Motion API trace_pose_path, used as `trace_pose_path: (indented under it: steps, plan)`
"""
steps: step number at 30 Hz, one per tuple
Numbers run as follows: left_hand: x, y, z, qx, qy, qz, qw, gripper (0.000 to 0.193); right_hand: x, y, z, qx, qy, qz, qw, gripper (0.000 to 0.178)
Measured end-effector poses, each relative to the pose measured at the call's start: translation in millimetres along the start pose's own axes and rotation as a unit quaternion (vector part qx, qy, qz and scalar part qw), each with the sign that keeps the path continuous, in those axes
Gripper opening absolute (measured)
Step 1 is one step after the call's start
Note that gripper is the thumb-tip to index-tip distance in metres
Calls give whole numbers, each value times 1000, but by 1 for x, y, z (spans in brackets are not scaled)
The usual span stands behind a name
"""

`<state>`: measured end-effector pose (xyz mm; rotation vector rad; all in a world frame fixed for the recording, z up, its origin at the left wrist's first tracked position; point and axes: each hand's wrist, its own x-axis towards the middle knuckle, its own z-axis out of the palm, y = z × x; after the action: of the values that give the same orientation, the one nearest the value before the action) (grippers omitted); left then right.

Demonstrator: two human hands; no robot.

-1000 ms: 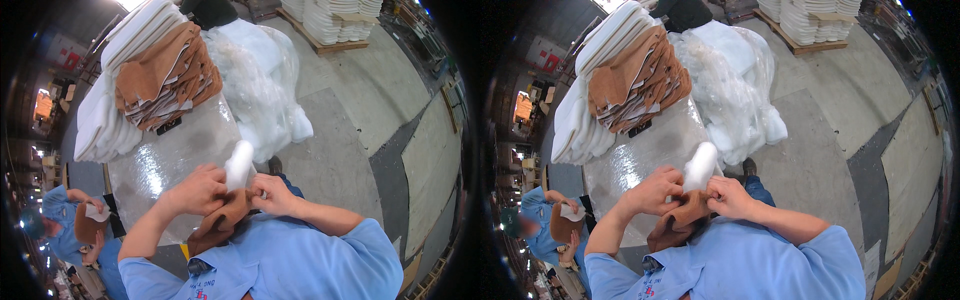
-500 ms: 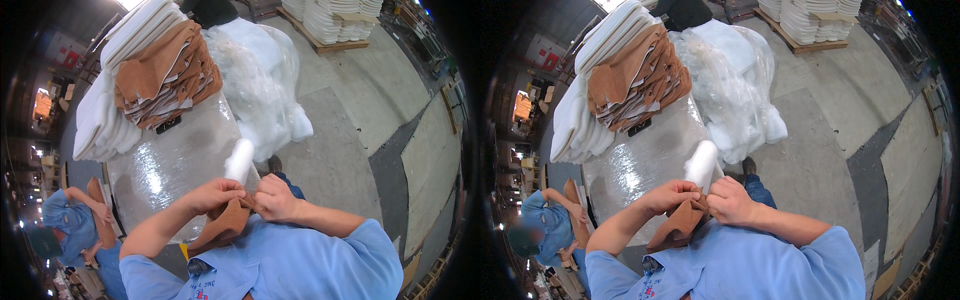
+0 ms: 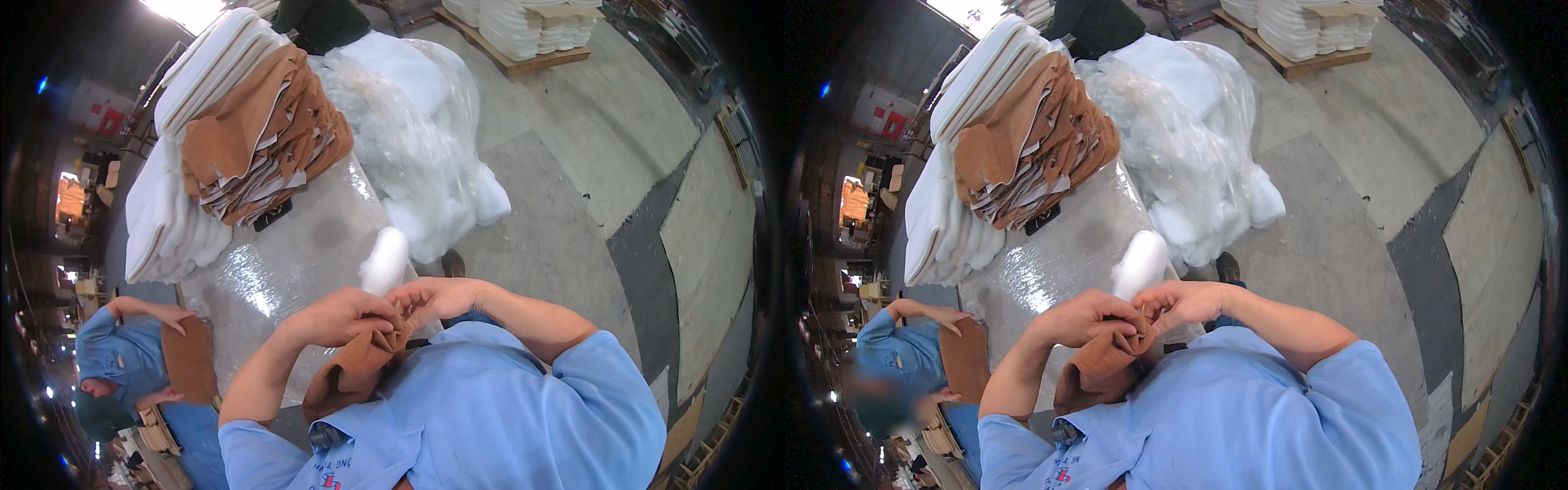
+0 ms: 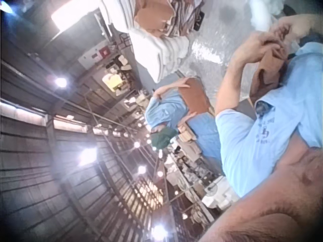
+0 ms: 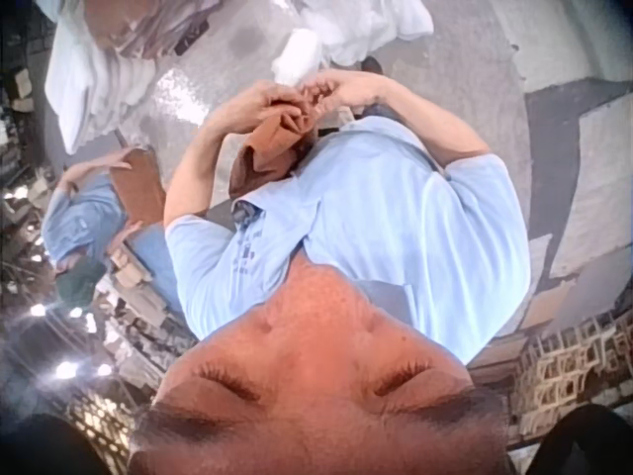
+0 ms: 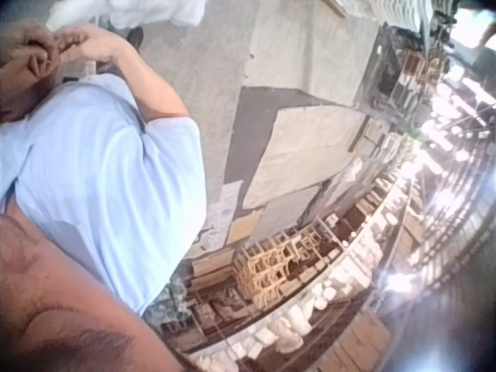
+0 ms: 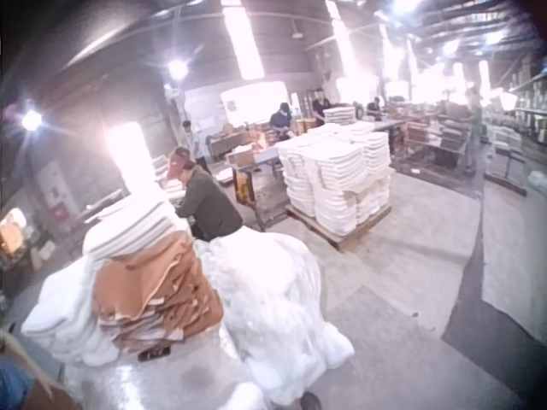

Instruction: The person inserts white foam inserts into brown fabric covers, folds the edges, and stacks the finished cushions. They repeat this process for multiple cushions while another worker performs the same task nearby.

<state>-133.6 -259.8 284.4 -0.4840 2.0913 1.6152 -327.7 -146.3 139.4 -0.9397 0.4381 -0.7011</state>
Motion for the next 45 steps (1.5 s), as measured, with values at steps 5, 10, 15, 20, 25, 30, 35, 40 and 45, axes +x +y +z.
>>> trace_pose_path:
  steps: [5, 10, 15, 20, 25, 30, 35, 40, 45]
  plan:
    - [1, -14, -5, 120, 49, 41, 991, 18, -4, 24, 9, 20, 87, -44, 995, 12]
    - [11, -33, -8, -30, 62, 15, 997, 14, -3, 43, 23, 154, 220, -77, 960, 32]
    - [30, -37, -13, -127, 10, -99, 987, 23, 0, 44, 32, 70, 335, -107, 934, 40]
    - [50, -25, -12, -93, -98, -202, 970, 32, -9, 33, 43, -105, 390, -114, 908, 43]
    - [49, -1, -11, 63, -88, -147, 983, 31, -12, 31, 47, 38, 359, -143, 922, 18]
    - [38, 6, -5, 212, 37, -60, 975, 25, -8, 36, 43, 48, 283, -149, 946, 13]
    - [34, -23, -8, 281, 132, 33, 950, 23, -13, 30, 36, -58, 304, -46, 950, 21]
    - [45, -60, -19, 120, 153, 86, 977, 18, -8, 18, 30, -289, 378, -75, 876, 25]
    - [50, -66, -27, 58, 169, 61, 982, 16, 2, 13, 12, -483, 442, -144, 742, 29]
